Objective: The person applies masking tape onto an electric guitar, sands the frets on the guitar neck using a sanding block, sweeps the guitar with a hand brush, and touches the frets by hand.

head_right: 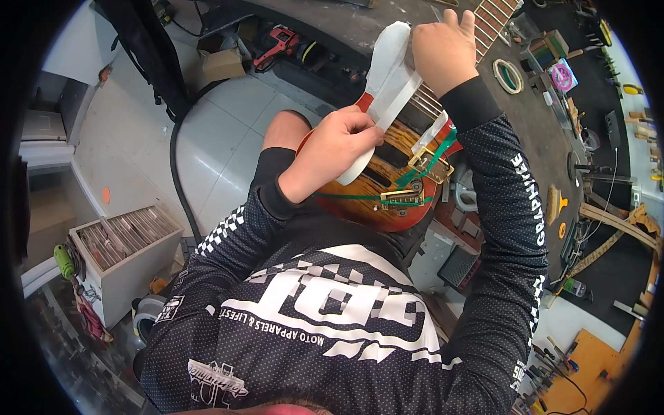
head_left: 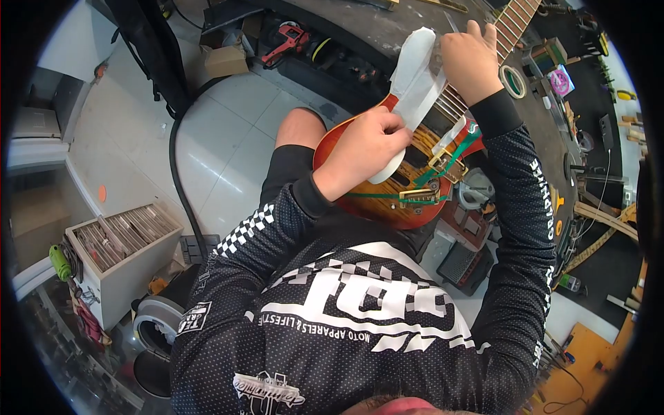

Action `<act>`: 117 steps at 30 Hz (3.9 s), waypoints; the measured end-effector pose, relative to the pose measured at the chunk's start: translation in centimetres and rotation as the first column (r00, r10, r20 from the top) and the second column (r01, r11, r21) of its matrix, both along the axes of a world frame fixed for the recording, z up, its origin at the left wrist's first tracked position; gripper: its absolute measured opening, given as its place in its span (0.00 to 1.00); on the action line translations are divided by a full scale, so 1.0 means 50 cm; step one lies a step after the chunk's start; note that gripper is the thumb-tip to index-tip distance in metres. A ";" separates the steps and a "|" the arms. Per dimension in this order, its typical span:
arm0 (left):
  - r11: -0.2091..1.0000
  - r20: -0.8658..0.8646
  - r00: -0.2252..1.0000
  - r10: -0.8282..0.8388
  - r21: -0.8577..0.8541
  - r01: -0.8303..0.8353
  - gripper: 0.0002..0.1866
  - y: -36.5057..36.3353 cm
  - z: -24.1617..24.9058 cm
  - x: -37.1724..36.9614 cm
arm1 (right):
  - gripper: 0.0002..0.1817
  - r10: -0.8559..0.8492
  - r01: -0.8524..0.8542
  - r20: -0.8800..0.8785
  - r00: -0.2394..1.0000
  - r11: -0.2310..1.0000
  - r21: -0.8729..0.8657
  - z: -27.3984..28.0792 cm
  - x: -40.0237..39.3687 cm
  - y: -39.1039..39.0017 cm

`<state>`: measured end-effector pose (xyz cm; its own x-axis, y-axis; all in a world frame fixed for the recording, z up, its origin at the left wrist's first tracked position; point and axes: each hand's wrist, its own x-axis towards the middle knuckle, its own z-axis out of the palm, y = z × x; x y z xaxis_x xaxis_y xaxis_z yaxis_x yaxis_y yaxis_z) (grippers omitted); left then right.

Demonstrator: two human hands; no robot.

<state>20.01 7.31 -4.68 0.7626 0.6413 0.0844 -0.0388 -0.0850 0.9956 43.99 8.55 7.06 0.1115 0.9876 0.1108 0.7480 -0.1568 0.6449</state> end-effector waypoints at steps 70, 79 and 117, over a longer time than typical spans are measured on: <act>0.959 -0.334 0.910 -0.246 -0.219 0.179 0.22 0.029 -0.011 0.031 | 0.33 0.228 0.478 -0.876 -0.425 0.879 -0.003 0.028 0.177 -0.238; 0.943 -0.398 0.881 -0.255 -0.302 0.137 0.21 0.025 -0.004 0.035 | 0.32 -0.272 -0.120 -0.742 -0.613 0.960 -0.252 -0.020 0.223 -0.138; 0.989 -0.351 0.926 -0.137 -0.109 0.105 0.23 -0.038 0.060 -0.074 | 0.24 -0.174 0.000 -0.982 -0.077 0.985 -0.175 0.122 0.005 -0.198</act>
<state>16.30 5.41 -1.66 0.8043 0.5351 -0.2586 0.3151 -0.0150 0.9490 44.23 -1.34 13.17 0.1018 0.9514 -0.2906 0.5850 -0.2936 -0.7560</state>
